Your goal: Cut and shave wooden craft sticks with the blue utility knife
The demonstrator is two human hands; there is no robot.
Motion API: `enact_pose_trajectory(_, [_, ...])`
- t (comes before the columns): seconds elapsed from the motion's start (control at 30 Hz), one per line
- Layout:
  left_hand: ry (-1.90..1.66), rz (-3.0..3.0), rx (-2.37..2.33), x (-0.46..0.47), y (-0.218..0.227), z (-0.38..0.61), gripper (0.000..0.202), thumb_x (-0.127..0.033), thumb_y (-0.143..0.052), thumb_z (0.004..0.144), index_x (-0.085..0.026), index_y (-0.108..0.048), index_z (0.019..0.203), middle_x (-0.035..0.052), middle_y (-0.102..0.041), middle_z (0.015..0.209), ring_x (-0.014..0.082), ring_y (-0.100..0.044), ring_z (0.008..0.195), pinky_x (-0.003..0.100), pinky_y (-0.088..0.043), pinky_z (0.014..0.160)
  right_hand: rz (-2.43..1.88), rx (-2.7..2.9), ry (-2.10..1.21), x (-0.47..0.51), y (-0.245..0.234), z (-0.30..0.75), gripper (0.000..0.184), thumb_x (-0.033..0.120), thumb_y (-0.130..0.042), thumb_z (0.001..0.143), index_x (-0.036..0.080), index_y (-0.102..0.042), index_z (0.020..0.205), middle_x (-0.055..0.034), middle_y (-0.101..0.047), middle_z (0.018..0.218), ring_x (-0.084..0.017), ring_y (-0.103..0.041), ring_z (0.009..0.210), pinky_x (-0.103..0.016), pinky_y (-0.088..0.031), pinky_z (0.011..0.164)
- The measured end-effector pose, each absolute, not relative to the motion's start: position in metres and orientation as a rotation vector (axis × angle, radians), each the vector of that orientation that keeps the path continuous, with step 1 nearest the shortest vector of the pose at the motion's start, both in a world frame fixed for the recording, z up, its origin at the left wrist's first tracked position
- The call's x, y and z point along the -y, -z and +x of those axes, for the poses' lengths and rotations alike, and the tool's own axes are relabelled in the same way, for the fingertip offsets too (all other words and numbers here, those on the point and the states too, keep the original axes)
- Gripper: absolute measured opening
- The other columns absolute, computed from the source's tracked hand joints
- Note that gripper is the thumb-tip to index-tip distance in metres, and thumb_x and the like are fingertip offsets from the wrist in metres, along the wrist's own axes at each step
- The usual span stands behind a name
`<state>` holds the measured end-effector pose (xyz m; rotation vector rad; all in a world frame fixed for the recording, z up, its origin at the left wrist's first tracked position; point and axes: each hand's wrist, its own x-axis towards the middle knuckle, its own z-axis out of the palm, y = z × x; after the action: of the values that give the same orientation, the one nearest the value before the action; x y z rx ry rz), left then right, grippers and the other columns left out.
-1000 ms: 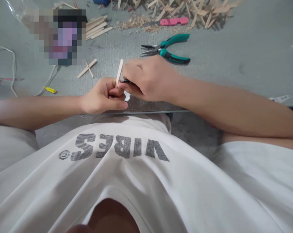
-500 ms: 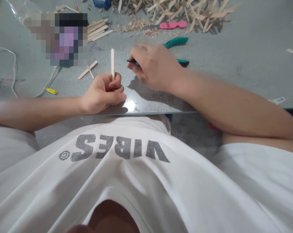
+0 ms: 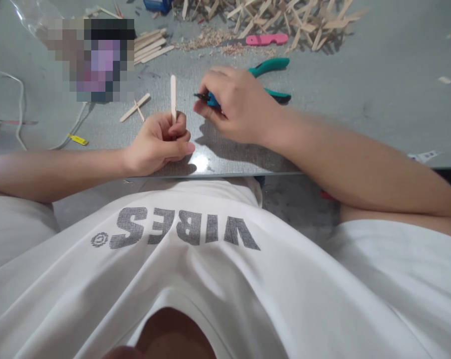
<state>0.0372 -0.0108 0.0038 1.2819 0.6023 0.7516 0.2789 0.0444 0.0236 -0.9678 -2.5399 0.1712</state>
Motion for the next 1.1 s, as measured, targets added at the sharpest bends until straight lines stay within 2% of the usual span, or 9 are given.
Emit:
enact_pose_trajectory(0.13, [-0.754, 1.308, -0.573, 0.015, -0.005, 0.037, 0.058, -0.026, -0.092, 0.083, -0.027, -0.034, 0.079, -0.0119, -0.033, 0.066, 0.0038, -0.029, 0.053, 0.024, -0.025, 0.052, -0.889, 2.618, -0.256, -0.029, -0.028, 0.277, 0.077, 0.087, -0.019, 0.115, 0.021, -0.057, 0.127, -0.0168, -0.071, 0.127, -0.026, -0.065, 0.113, -0.039, -0.050, 0.102])
enact_pose_trajectory(0.23, [-0.756, 1.351, -0.554, 0.019, -0.006, 0.037, 0.060, -0.032, -0.094, 0.085, -0.026, -0.035, 0.077, -0.0102, -0.031, 0.066, 0.0052, -0.030, 0.054, 0.026, -0.025, 0.051, -0.770, 2.666, -0.229, -0.024, -0.023, 0.278, 0.089, 0.090, -0.006, 0.112, 0.019, -0.055, 0.133, -0.0170, -0.071, 0.120, -0.028, -0.067, 0.104, -0.041, -0.049, 0.091])
enact_pose_trajectory(0.3, [-0.765, 1.371, -0.558, 0.020, -0.006, 0.037, 0.061, -0.034, -0.095, 0.085, -0.026, -0.035, 0.076, -0.0097, -0.030, 0.067, 0.0055, -0.030, 0.054, 0.026, -0.026, 0.051, -0.663, 2.658, -0.179, -0.024, -0.019, 0.279, 0.090, 0.087, -0.002, 0.113, 0.018, -0.055, 0.133, -0.0162, -0.070, 0.113, -0.029, -0.068, 0.098, -0.042, -0.049, 0.086])
enact_pose_trajectory(0.43, [-0.773, 1.319, -0.569, 0.020, -0.007, 0.037, 0.061, -0.037, -0.095, 0.083, -0.026, -0.036, 0.075, -0.0095, -0.030, 0.065, 0.0059, -0.030, 0.054, 0.025, -0.023, 0.052, -0.552, 2.644, -0.096, -0.025, -0.019, 0.280, 0.080, 0.076, -0.003, 0.119, 0.018, -0.057, 0.129, -0.0164, -0.071, 0.112, -0.028, -0.067, 0.093, -0.041, -0.049, 0.082])
enact_pose_trajectory(0.53, [-0.779, 1.256, -0.528, 0.019, -0.009, 0.038, 0.058, -0.037, -0.096, 0.081, -0.025, -0.040, 0.072, -0.0097, -0.030, 0.061, 0.0053, -0.026, 0.052, 0.024, -0.019, 0.052, -0.519, 2.702, -0.084, -0.024, -0.022, 0.279, 0.081, 0.073, -0.001, 0.120, 0.017, -0.059, 0.129, -0.0188, -0.073, 0.118, -0.030, -0.069, 0.101, -0.043, -0.051, 0.085])
enact_pose_trajectory(0.67, [-0.774, 1.121, -0.461, 0.018, -0.010, 0.040, 0.048, -0.036, -0.089, 0.087, -0.022, -0.047, 0.069, -0.0088, -0.028, 0.060, 0.0042, -0.018, 0.051, 0.024, -0.010, 0.051, -0.608, 2.694, -0.087, -0.020, -0.023, 0.278, 0.079, 0.072, -0.001, 0.120, 0.018, -0.059, 0.129, -0.0177, -0.071, 0.117, -0.030, -0.070, 0.102, -0.042, -0.050, 0.086])
enact_pose_trajectory(0.8, [-0.758, 1.073, -0.402, 0.015, -0.007, 0.041, 0.051, -0.042, -0.083, 0.092, -0.023, -0.044, 0.066, -0.0092, -0.019, 0.060, 0.0045, -0.011, 0.050, 0.025, -0.002, 0.048, -0.639, 2.663, -0.083, -0.018, -0.023, 0.276, 0.076, 0.069, -0.003, 0.121, 0.017, -0.059, 0.126, -0.0159, -0.069, 0.112, -0.027, -0.067, 0.096, -0.040, -0.047, 0.084])
enact_pose_trajectory(0.93, [-0.722, 1.096, -0.419, 0.012, -0.005, 0.040, 0.053, -0.048, -0.083, 0.092, -0.023, -0.045, 0.066, -0.0091, -0.019, 0.059, 0.0051, -0.012, 0.050, 0.025, -0.004, 0.048, -0.674, 2.687, -0.088, -0.016, -0.026, 0.275, 0.082, 0.069, 0.000, 0.121, 0.014, -0.061, 0.127, -0.0186, -0.070, 0.113, -0.029, -0.069, 0.100, -0.042, -0.048, 0.086])
enact_pose_trajectory(1.1, [-0.738, 1.078, -0.384, 0.015, -0.006, 0.038, 0.043, -0.037, -0.070, 0.101, -0.023, -0.044, 0.069, -0.0096, -0.015, 0.062, 0.0055, -0.009, 0.051, 0.023, -0.008, 0.051, -0.656, 2.660, -0.008, -0.016, -0.024, 0.274, 0.086, 0.068, 0.003, 0.122, 0.014, -0.063, 0.128, -0.0153, -0.071, 0.110, -0.026, -0.074, 0.099, -0.039, -0.053, 0.083])
